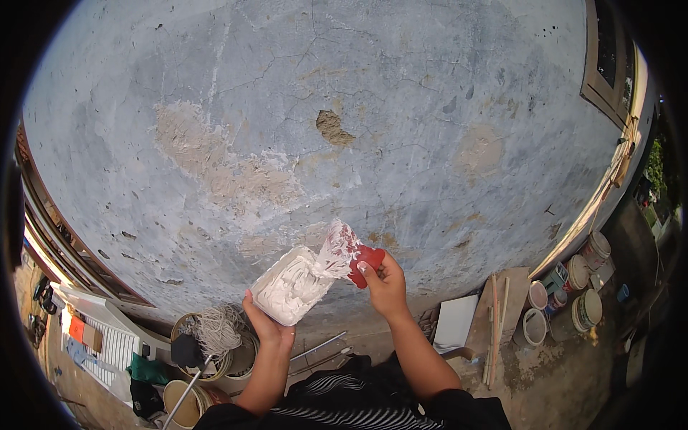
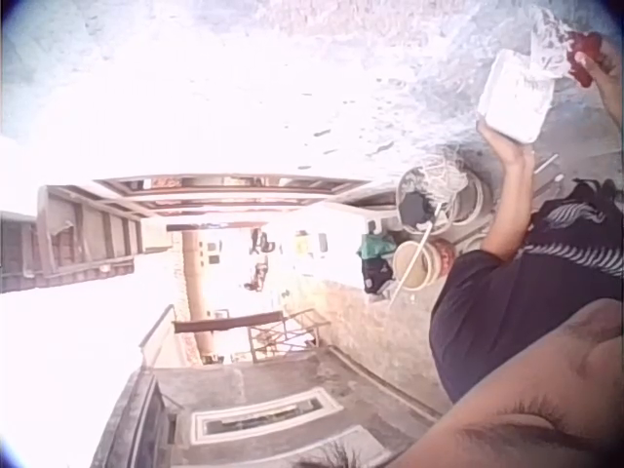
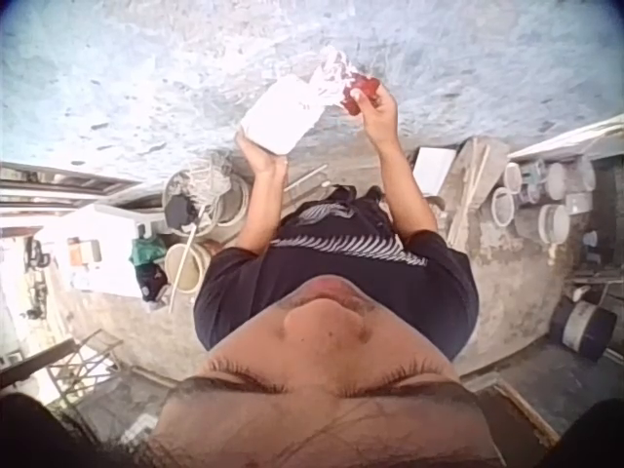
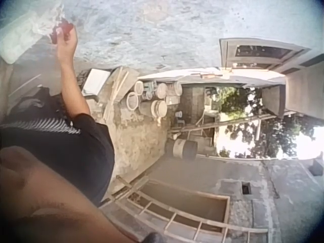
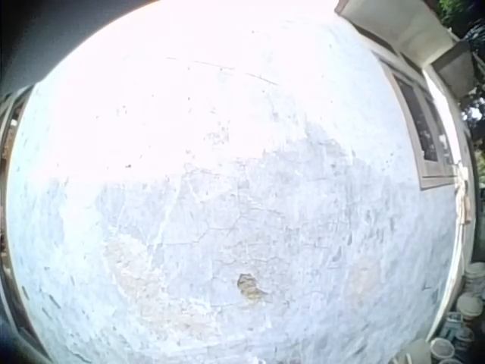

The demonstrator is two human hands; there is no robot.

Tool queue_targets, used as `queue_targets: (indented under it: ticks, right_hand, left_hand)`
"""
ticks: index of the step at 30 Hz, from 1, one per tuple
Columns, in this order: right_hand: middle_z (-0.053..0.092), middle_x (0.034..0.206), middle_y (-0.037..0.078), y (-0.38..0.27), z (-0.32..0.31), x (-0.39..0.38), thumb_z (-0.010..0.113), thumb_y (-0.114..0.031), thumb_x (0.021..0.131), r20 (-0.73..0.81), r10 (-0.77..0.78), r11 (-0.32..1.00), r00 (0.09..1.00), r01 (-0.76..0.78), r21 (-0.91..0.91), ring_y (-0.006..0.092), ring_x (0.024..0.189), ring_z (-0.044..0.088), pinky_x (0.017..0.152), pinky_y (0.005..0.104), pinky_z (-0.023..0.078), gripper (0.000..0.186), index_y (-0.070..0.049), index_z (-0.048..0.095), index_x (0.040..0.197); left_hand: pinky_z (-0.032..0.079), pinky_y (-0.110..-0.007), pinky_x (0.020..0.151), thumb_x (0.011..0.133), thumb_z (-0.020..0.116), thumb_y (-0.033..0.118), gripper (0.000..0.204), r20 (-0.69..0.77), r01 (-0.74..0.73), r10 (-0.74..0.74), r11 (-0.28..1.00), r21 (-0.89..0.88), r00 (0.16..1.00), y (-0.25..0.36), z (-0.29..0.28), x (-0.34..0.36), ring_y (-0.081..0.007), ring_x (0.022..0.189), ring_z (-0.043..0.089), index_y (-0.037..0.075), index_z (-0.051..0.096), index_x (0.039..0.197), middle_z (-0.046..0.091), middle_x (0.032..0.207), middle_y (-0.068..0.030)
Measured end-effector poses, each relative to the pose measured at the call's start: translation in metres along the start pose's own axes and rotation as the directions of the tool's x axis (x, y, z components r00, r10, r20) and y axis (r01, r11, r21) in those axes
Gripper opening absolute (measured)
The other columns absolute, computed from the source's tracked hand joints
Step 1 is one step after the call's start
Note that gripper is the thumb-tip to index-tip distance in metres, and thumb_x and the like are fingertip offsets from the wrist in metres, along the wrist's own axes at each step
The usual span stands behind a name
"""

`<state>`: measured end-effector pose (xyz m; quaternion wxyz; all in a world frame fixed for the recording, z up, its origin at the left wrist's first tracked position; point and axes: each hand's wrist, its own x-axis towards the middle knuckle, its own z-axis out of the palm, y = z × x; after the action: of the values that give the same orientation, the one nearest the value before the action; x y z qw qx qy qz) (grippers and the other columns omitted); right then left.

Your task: Using a putty knife and wall filler to patch holes and cracks in a wall.

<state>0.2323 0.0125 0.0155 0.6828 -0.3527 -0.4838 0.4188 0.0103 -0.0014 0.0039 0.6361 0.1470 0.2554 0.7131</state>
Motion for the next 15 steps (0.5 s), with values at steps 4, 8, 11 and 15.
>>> queue_targets:
  ticks: [4, 8, 11, 15]
  right_hand:
    - [0.071, 0.105, 0.006, 0.004, -0.005, 0.002, 0.062, -0.005, 0.096, -0.032, 0.031, 0.999, 0.999, -0.03, 0.039, 0.0105, 0.092, 0.066, 0.081, 0.0262, 0.053, 0.022, 0.0, 0.061, 0.117]
    - [0.071, 0.105, 0.006, 0.0, -0.001, 0.004, 0.062, -0.005, 0.097, -0.086, 0.071, 0.994, 0.994, -0.063, 0.092, 0.0109, 0.091, 0.067, 0.08, 0.0261, 0.053, 0.023, 0.0, 0.061, 0.119]
    - [0.071, 0.106, 0.006, -0.007, 0.004, 0.004, 0.062, -0.005, 0.097, -0.123, 0.091, 0.989, 0.988, -0.075, 0.13, 0.0109, 0.091, 0.067, 0.078, 0.0259, 0.054, 0.023, 0.0, 0.061, 0.119]
    - [0.07, 0.108, 0.006, -0.011, 0.003, 0.004, 0.061, -0.007, 0.097, -0.149, 0.151, 0.971, 0.977, -0.119, 0.205, 0.012, 0.092, 0.068, 0.075, 0.0267, 0.056, 0.026, -0.002, 0.059, 0.122]
  left_hand:
    - [0.043, -0.045, 0.108, 0.098, 0.034, 0.055, 0.071, -0.012, 0.012, -0.012, 1.0, 0.001, 1.0, -0.002, 0.0, -0.001, -0.0339, 0.128, 0.053, -0.001, 0.044, 0.141, 0.052, 0.141, -0.0179]
    - [0.043, -0.045, 0.108, 0.098, 0.034, 0.055, 0.071, -0.001, 0.024, -0.024, 1.0, 0.005, 1.0, -0.004, 0.002, -0.005, -0.0339, 0.128, 0.054, -0.001, 0.044, 0.141, 0.053, 0.141, -0.0179]
    - [0.043, -0.045, 0.108, 0.098, 0.035, 0.055, 0.071, -0.001, 0.041, -0.041, 0.999, -0.009, 0.999, -0.006, 0.003, -0.006, -0.0339, 0.128, 0.054, -0.001, 0.044, 0.141, 0.053, 0.14, -0.0178]
    - [0.043, -0.045, 0.108, 0.098, 0.035, 0.055, 0.07, 0.004, 0.046, -0.046, 0.999, -0.009, 0.999, -0.007, 0.003, -0.006, -0.0339, 0.127, 0.054, -0.001, 0.045, 0.141, 0.054, 0.14, -0.0177]
